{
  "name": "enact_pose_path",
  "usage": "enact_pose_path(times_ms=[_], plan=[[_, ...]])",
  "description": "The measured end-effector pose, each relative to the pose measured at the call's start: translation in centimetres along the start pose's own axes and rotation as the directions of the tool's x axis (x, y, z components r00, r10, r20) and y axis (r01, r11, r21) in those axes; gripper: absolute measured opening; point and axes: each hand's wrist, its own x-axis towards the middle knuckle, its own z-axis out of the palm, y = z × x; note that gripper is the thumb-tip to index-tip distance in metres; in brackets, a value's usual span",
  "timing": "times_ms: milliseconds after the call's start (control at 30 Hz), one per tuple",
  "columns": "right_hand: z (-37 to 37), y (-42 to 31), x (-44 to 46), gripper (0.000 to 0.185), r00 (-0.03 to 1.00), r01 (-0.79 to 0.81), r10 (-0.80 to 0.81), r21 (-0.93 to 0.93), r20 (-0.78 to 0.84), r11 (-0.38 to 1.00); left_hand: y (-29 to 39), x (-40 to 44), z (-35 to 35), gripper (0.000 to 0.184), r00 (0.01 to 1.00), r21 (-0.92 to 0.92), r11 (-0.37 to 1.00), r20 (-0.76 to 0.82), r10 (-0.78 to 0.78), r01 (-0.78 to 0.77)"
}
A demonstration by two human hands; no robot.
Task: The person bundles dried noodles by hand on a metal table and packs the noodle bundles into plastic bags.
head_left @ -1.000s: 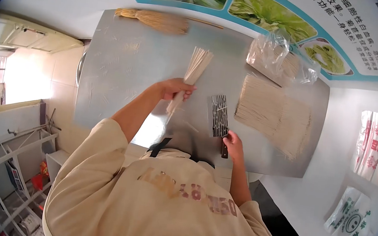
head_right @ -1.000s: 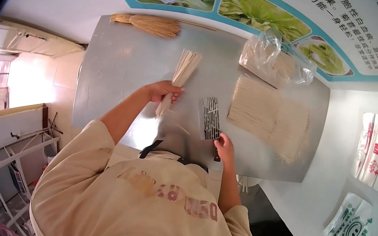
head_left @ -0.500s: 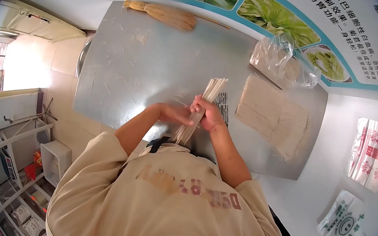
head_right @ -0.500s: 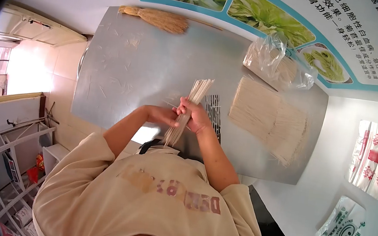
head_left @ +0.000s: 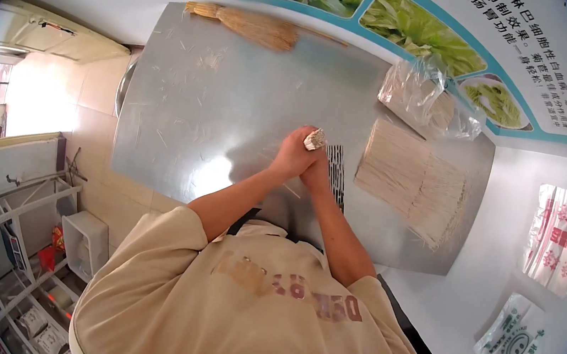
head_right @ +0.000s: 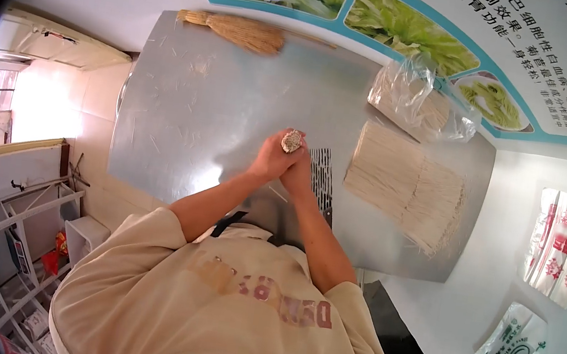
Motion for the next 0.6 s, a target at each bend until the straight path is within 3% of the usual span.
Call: enact_pose_path(times_ms=[67,100,133,167,200,233,267,300,333,367,400,433,467,500,533,567,600], plan=[[-1.1,1.1,-0.9,0.039,0.998,0.003,-0.003,-0.002,0.059,1.0,-0.8,0.8,0.7,0.039,0.993,0.031,0.995,0.067,-0.097,0.095],[-2.1,2.3,-1.6,0.047,0.992,0.055,-0.035,-0.166,0.119,0.985,-0.8,0.8,1.0,0.038,0.995,0.114,0.993,0.093,-0.04,0.029],[-3.9,3.7,-2.9,0.049,0.984,0.116,-0.053,-0.376,0.173,0.919,-0.4,0.4,1.2,0.036,0.982,0.212,0.966,0.144,0.119,-0.148],[-5.6,5.2,-4.2,0.052,0.971,0.189,-0.071,-0.56,0.226,0.807,0.5,-0.9,1.5,0.028,0.805,0.275,0.76,0.118,0.582,-0.589],[-7.0,4.4,-4.1,0.052,0.968,0.2,-0.074,-0.557,0.239,0.806,1.9,-1.2,1.1,0.028,0.643,0.282,0.578,0.321,0.695,-0.766],[-8.3,2.0,-3.7,0.049,0.948,-0.239,0.25,-0.077,0.195,0.968,2.7,-1.8,1.2,0.025,0.548,0.328,0.442,0.424,0.721,-0.835],[-8.9,-1.1,-3.2,0.052,0.837,-0.537,0.471,0.25,0.279,0.806,3.0,-2.4,1.5,0.021,0.449,0.348,0.297,0.532,0.718,-0.889],[-9.5,-4.3,-2.5,0.059,0.668,-0.721,0.66,0.515,0.343,0.463,2.3,-2.4,1.6,0.021,0.448,0.342,0.302,0.535,0.716,-0.89],[-9.6,-3.8,-2.3,0.059,0.672,-0.717,0.661,0.519,0.335,0.465,1.3,-1.7,1.9,0.016,0.337,0.363,0.109,0.655,0.677,-0.925],[-9.9,-2.7,-2.0,0.064,0.611,-0.771,0.628,0.543,0.482,0.333,0.4,-1.1,2.2,0.012,0.23,0.354,-0.091,0.761,0.606,-0.931],[-10.0,-2.1,-1.5,0.069,0.546,-0.818,0.565,0.54,0.619,0.198,0.1,-0.8,2.4,0.012,0.221,0.349,-0.099,0.763,0.607,-0.932],[-10.1,-1.6,-1.1,0.075,0.474,-0.858,0.475,0.511,0.741,0.059,-0.3,-0.8,2.5,0.012,0.157,0.296,-0.195,0.839,0.521,-0.935],[-10.0,-1.0,-0.9,0.075,0.479,-0.854,0.474,0.517,0.739,0.058,-0.7,-0.9,2.4,0.012,0.097,0.231,-0.282,0.902,0.42,-0.931],[-9.3,-1.1,-0.4,0.073,0.496,-0.864,0.424,0.48,0.757,0.153,-0.6,-1.1,2.2,0.012,0.09,0.224,-0.287,0.906,0.414,-0.931],[-8.7,-1.3,0.2,0.072,0.508,-0.861,0.373,0.445,0.776,0.247,-0.2,-1.5,1.9,0.016,0.082,0.179,-0.331,0.955,0.285,-0.926],[-8.3,-1.5,0.8,0.056,0.516,-0.857,0.388,0.458,0.764,0.237,0.1,-1.9,1.5,0.02,0.077,0.128,-0.368,0.986,0.151,-0.921],[-8.0,-0.7,1.4,0.056,0.525,-0.851,0.384,0.468,0.76,0.239,0.4,-2.1,0.8,0.02,0.07,0.12,-0.374,0.987,0.143,-0.92]])
